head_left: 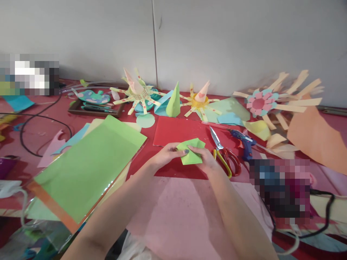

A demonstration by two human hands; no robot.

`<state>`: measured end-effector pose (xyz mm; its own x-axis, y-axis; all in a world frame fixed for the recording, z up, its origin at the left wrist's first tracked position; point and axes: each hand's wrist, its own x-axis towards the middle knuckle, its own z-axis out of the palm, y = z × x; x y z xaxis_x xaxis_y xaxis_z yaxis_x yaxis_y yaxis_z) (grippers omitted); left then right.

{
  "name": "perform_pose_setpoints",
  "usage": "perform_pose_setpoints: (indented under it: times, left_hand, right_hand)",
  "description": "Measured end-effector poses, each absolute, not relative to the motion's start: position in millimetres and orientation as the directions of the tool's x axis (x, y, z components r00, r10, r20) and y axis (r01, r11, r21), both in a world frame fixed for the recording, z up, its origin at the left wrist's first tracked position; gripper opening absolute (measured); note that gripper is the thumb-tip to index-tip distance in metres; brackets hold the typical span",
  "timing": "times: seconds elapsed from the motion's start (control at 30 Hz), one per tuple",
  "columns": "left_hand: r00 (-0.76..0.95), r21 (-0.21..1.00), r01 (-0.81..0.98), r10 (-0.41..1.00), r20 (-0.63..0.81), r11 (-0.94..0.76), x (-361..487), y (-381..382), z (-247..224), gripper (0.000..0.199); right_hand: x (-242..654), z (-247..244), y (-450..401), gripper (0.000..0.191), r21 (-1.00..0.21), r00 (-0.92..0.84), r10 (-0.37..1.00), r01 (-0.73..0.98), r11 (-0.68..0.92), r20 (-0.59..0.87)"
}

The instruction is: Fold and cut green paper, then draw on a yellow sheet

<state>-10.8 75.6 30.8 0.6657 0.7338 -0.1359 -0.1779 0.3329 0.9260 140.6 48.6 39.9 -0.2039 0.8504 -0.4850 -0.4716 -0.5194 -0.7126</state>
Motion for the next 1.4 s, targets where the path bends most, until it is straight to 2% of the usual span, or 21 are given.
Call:
perform_pose_setpoints:
  times: [0.1, 0.17, 0.27, 0.37, 0.53, 0.73, 0.93, 1.2, 1.4]
  left_hand:
    - [0.648, 0.952, -0.143, 0.753, -0.117, 0.271, -9.2, 75.2, 31.1, 0.027]
    - [0.597, 0.965, -0.134, 0.795, -0.104, 0.227, -6.9, 75.8, 29.0, 0.029]
    - [0.493, 0.98, -0.104, 0.864, -0.099, 0.172, -3.4, 77.9, 24.5, 0.034]
    - [0.379, 0.991, -0.063, 0.921, -0.087, 0.12, -2.0, 80.5, 22.3, 0.036]
    - [0.305, 0.994, 0.007, 0.946, -0.105, 0.108, -2.7, 82.2, 25.2, 0.039]
    - [0.259, 0.997, 0.066, 0.964, -0.061, 0.045, -2.9, 82.9, 26.6, 0.032]
    - [0.216, 0.994, 0.11, 0.975, -0.042, 0.018, -2.7, 83.5, 24.1, 0.029]
    - [0.362, 0.984, 0.18, 0.93, -0.057, -0.009, -10.1, 89.7, 25.1, 0.031]
    - [0.279, 0.987, 0.158, 0.959, -0.04, -0.005, -10.5, 89.4, 22.2, 0.032]
  right_hand:
    - [143.1, 35.4, 50.4, 0.029, -0.697, -0.23, 0.827, -0.451, -0.557, -0.513]
    - [143.9, 32.5, 51.9, 0.028, -0.715, -0.174, 0.839, -0.451, -0.534, -0.516]
    - [144.3, 30.4, 54.8, 0.027, -0.782, -0.055, 0.885, -0.447, -0.435, -0.462]
    - [145.0, 32.6, 56.5, 0.03, -0.846, -0.01, 0.935, -0.425, -0.324, -0.353]
    - [148.3, 34.9, 56.0, 0.024, -0.962, 0.105, 0.971, -0.195, -0.191, -0.214]
    - [155.2, 28.0, 58.1, 0.026, -0.992, 0.05, 0.99, -0.003, -0.13, -0.13]
    - [149.8, 26.4, 57.4, 0.029, -0.989, 0.03, 0.989, -0.009, -0.147, -0.147]
    - [153.9, 30.8, 56.6, 0.024, -0.987, 0.028, 0.987, 0.023, -0.16, -0.159]
    - [154.8, 29.6, 57.5, 0.032, -0.96, 0.0, 0.967, -0.125, -0.251, -0.253]
